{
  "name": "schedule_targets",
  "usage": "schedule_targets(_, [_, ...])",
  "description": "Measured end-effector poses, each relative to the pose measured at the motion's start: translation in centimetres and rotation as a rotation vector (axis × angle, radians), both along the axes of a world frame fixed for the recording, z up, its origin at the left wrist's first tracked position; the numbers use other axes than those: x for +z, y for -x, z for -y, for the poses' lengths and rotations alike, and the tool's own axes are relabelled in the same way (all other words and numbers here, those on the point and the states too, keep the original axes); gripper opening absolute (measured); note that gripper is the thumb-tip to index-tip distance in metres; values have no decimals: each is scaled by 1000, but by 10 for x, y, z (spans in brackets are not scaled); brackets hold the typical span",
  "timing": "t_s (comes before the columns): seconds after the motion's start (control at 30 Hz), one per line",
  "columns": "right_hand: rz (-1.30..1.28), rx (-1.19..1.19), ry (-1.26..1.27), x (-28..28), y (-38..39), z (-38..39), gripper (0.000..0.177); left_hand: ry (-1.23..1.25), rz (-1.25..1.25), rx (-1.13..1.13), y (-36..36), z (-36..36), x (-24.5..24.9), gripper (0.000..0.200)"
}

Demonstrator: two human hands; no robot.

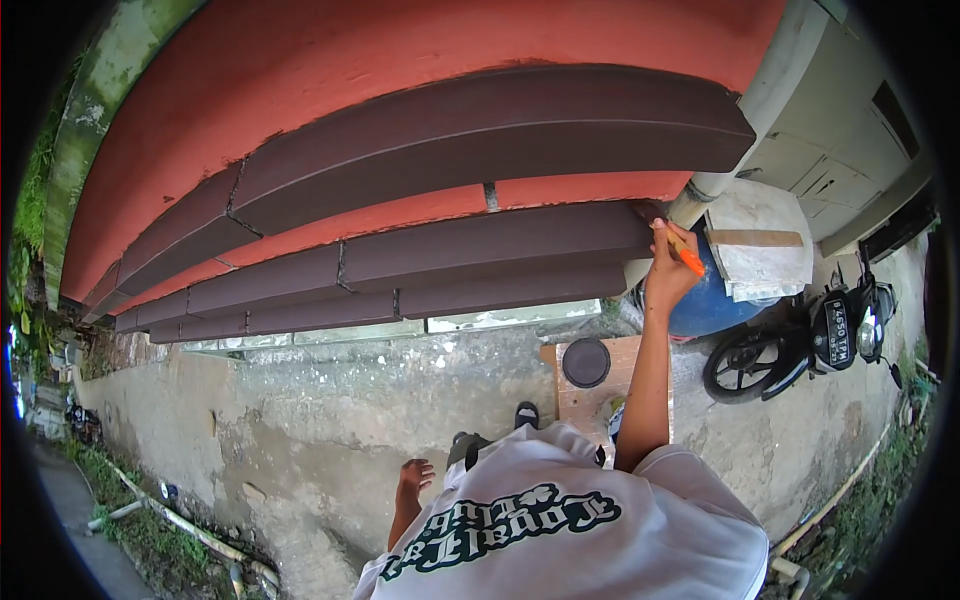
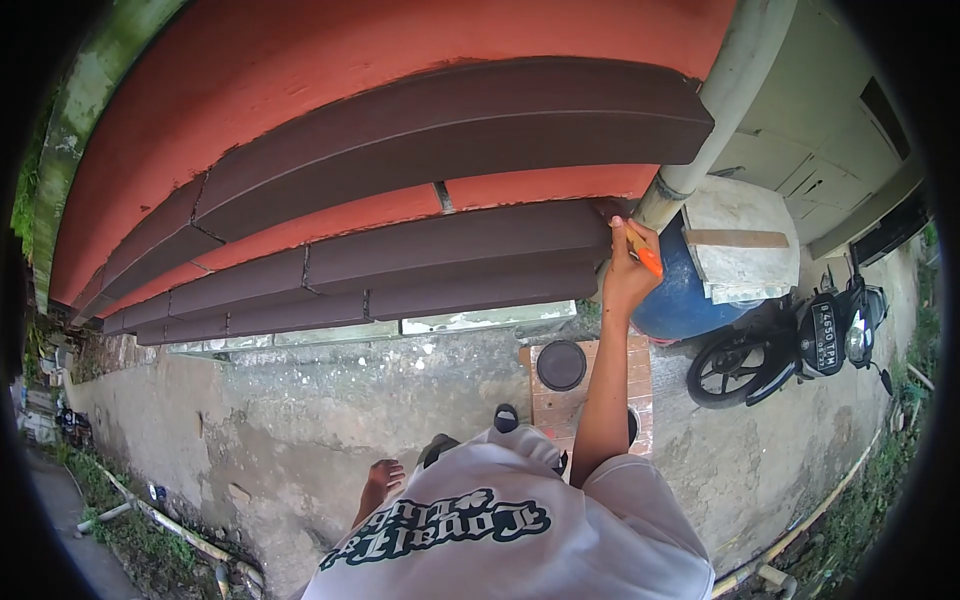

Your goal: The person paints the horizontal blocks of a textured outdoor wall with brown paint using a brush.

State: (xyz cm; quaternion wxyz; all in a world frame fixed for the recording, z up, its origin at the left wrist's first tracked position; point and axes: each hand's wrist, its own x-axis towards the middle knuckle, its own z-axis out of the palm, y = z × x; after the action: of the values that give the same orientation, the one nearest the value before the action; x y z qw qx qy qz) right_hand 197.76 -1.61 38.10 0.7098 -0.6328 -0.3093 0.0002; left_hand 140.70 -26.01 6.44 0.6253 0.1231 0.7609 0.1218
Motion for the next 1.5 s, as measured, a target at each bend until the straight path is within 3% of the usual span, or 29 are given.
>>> schedule_targets(0.37, [251,-144,103,4,17,-4,27,2,-36,29,22,37,-2,39])
schedule_targets(0.43, [205,-141,199,15,26,0,28,9,-25,25,28,35,-4,39])
schedule_targets(0.77, [510,-191,307,16,60,-17,25,-66,13,38,63,-5,-13,38])
schedule_targets(1.5, [553,91,332,28,212,-35,24,-75,70,12,197,-53,-35,38])
